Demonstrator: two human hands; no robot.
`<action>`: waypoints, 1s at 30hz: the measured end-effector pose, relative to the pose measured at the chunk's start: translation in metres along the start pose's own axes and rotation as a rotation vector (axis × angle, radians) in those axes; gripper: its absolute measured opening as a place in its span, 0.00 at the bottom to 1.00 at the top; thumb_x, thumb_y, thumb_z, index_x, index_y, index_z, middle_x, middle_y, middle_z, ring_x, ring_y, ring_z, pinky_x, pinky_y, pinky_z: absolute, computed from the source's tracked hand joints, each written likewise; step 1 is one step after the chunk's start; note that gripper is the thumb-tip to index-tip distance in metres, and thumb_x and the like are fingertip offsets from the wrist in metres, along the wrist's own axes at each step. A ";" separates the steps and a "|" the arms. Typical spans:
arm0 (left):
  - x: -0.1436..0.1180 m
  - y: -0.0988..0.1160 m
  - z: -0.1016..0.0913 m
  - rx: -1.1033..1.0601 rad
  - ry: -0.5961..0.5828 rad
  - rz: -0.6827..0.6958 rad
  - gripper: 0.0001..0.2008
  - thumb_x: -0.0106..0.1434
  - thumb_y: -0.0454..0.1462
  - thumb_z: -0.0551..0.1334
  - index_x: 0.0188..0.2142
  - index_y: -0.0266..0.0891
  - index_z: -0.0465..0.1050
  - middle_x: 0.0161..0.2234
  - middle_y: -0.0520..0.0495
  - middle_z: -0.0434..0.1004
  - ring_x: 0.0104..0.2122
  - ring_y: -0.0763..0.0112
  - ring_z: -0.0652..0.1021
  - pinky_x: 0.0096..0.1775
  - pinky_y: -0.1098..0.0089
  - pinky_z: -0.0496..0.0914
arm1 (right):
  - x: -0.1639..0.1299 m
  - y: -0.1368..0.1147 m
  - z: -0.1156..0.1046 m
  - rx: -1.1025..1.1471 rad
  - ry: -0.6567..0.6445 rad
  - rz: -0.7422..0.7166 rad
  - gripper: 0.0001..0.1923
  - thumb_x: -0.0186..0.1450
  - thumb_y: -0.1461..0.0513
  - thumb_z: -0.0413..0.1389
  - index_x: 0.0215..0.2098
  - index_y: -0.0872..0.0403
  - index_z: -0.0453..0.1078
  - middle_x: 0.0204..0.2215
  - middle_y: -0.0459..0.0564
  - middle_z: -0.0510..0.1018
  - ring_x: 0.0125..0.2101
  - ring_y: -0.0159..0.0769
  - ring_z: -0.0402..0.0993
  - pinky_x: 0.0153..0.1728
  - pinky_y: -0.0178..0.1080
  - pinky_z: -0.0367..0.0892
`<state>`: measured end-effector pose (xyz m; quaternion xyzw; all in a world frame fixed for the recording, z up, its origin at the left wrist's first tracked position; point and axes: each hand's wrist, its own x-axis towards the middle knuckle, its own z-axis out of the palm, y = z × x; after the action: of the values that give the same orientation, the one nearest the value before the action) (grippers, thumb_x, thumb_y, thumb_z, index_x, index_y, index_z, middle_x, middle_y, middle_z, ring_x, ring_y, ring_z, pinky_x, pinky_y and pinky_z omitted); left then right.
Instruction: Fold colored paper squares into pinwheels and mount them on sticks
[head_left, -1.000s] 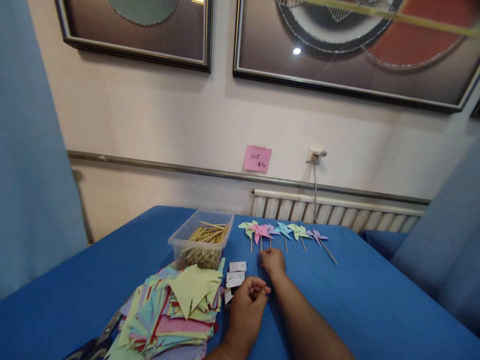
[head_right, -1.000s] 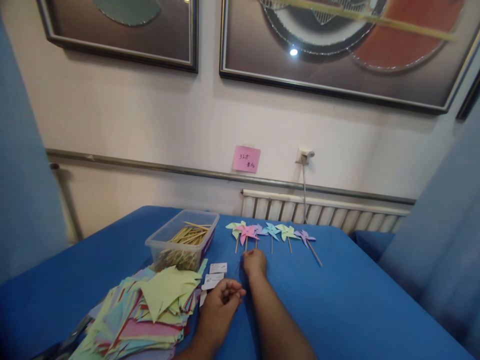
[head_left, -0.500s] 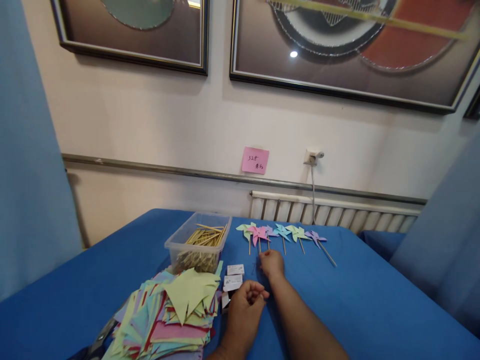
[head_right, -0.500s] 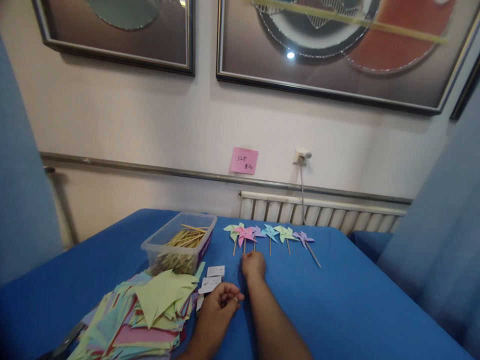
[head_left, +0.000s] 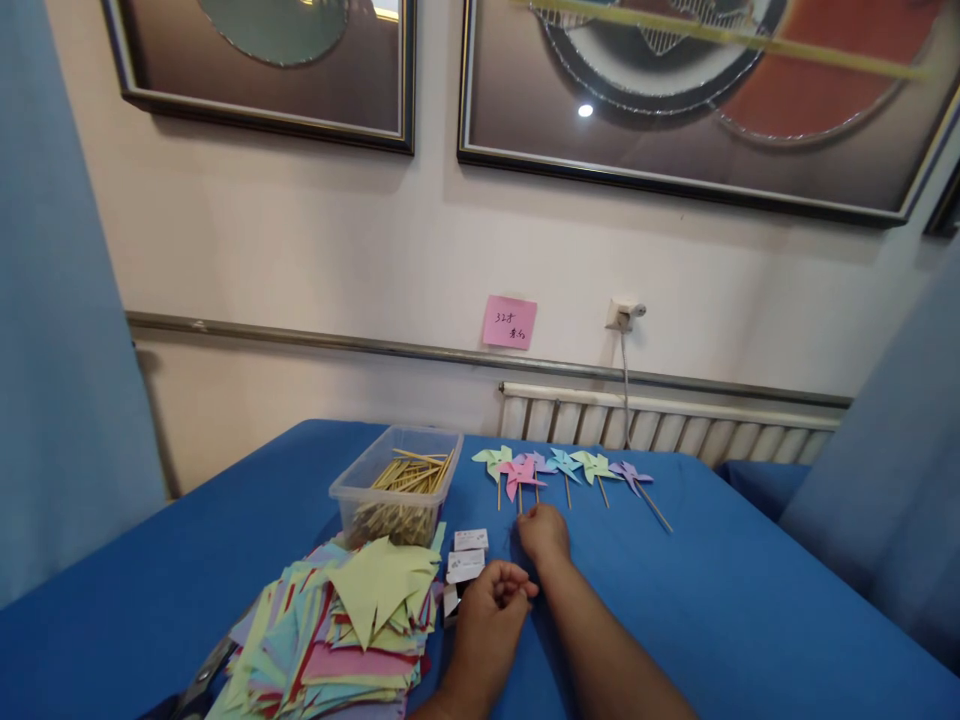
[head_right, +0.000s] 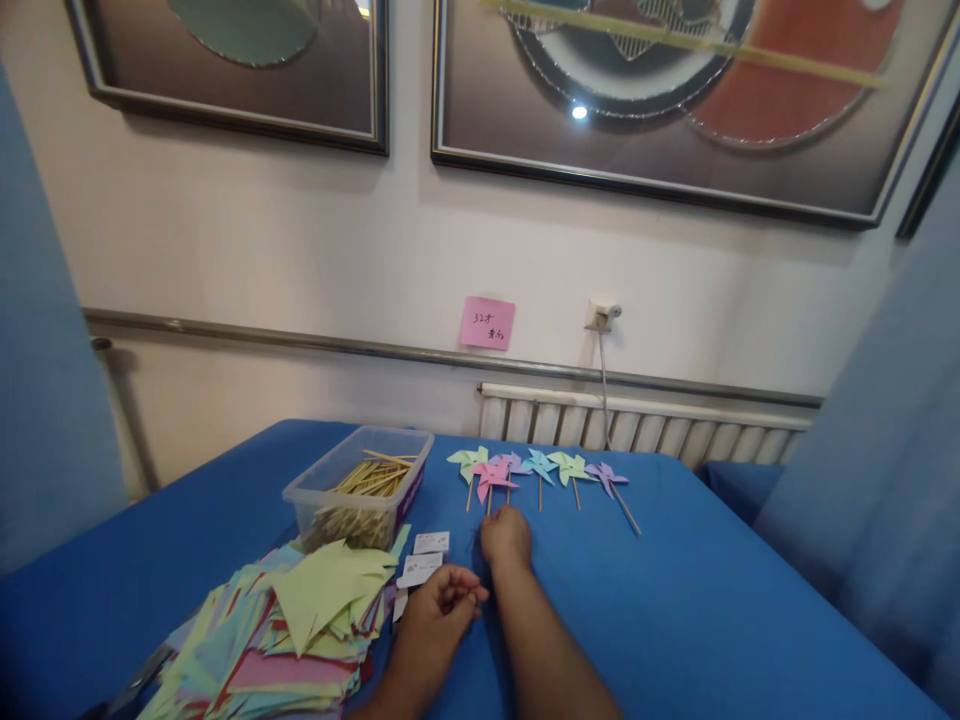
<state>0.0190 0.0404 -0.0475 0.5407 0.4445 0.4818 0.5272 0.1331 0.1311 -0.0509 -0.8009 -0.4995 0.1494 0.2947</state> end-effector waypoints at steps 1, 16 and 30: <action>0.001 -0.001 0.000 0.002 -0.001 0.000 0.04 0.47 0.34 0.58 0.26 0.39 0.69 0.25 0.47 0.77 0.27 0.67 0.75 0.30 0.69 0.66 | -0.001 0.000 0.000 -0.005 -0.001 -0.004 0.09 0.59 0.62 0.52 0.28 0.55 0.74 0.30 0.56 0.81 0.34 0.43 0.76 0.29 0.36 0.61; -0.002 0.004 0.001 0.006 -0.011 -0.010 0.03 0.47 0.33 0.58 0.25 0.39 0.68 0.25 0.48 0.77 0.27 0.67 0.75 0.31 0.69 0.66 | 0.003 0.002 0.002 -0.046 -0.028 -0.044 0.09 0.58 0.59 0.54 0.29 0.56 0.74 0.31 0.57 0.80 0.35 0.43 0.76 0.29 0.35 0.62; -0.009 0.002 0.004 0.108 -0.084 0.051 0.05 0.49 0.31 0.55 0.27 0.39 0.67 0.27 0.47 0.77 0.28 0.68 0.75 0.32 0.69 0.66 | 0.002 0.005 0.003 0.050 -0.032 -0.017 0.04 0.53 0.63 0.56 0.25 0.56 0.72 0.29 0.58 0.80 0.33 0.42 0.75 0.27 0.35 0.60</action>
<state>0.0213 0.0311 -0.0459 0.5993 0.4334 0.4471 0.5031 0.1364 0.1324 -0.0566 -0.7864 -0.5071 0.1723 0.3078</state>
